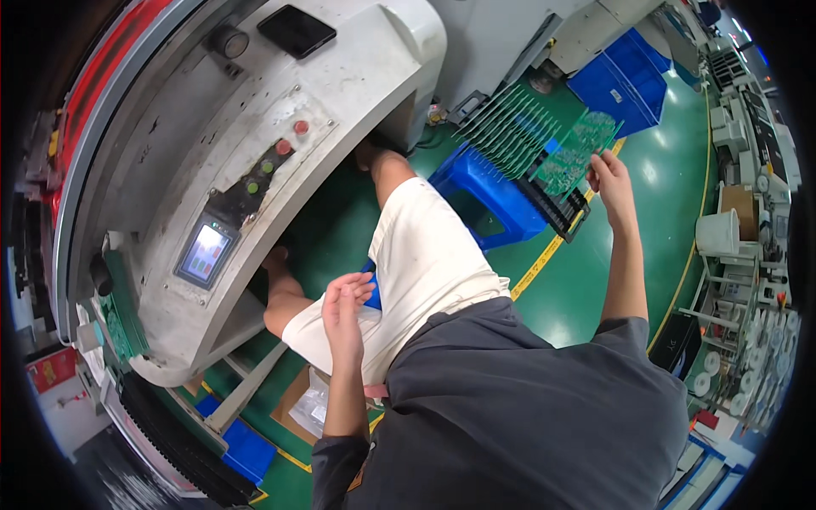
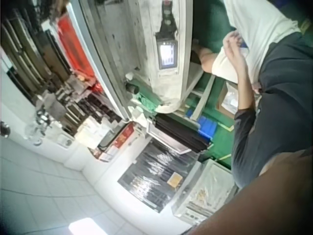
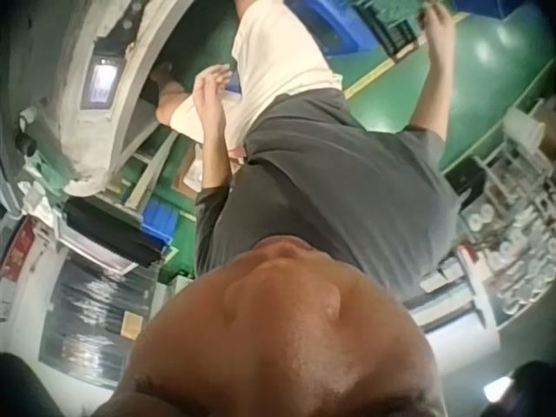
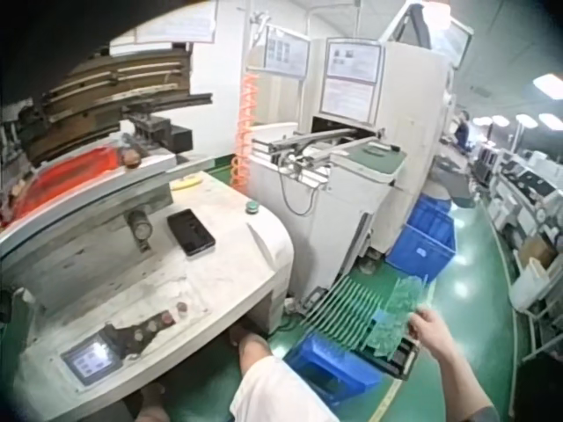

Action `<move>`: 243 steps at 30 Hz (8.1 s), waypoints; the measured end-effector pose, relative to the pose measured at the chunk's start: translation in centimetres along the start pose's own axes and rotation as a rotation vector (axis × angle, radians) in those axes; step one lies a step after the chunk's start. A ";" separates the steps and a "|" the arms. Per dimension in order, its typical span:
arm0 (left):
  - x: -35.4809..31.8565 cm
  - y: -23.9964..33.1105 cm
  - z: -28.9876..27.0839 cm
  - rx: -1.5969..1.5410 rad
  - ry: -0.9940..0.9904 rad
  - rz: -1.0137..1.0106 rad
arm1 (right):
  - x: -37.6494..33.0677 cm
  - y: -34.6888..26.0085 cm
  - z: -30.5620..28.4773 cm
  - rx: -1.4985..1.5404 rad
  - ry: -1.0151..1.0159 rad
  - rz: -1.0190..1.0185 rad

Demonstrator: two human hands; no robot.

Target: Handling and placing printed circuit boards into a manufacturing machine and inspecting them.

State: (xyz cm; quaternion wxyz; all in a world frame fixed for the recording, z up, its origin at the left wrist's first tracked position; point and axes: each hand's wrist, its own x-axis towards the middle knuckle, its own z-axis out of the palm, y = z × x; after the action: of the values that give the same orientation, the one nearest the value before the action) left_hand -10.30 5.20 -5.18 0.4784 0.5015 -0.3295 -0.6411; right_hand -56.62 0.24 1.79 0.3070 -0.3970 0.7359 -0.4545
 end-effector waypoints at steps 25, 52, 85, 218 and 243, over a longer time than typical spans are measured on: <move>-1.2 -2.1 -1.0 0.061 -0.004 -0.091 | 8.0 13.9 3.8 -0.152 -0.133 0.359; 1.2 -1.7 -2.9 0.135 0.017 0.015 | -2.9 -0.3 19.5 -0.004 -0.289 -0.314; -5.3 27.8 -31.9 1.394 0.911 0.102 | -16.6 -1.8 32.9 -0.344 -1.350 -0.364; 20.2 44.6 -23.8 1.272 0.351 0.610 | 10.2 -46.1 50.7 -0.392 -0.572 -1.154; 21.1 45.2 -23.8 1.268 0.412 0.471 | 10.3 -45.2 49.2 -0.291 -0.741 -1.067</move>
State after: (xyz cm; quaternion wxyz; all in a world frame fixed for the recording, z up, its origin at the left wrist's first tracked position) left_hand 24.47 -28.05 21.98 0.2726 0.7100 -0.6421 -0.0969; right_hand -7.89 -41.85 22.54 0.2157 -0.8742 0.3383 -0.2735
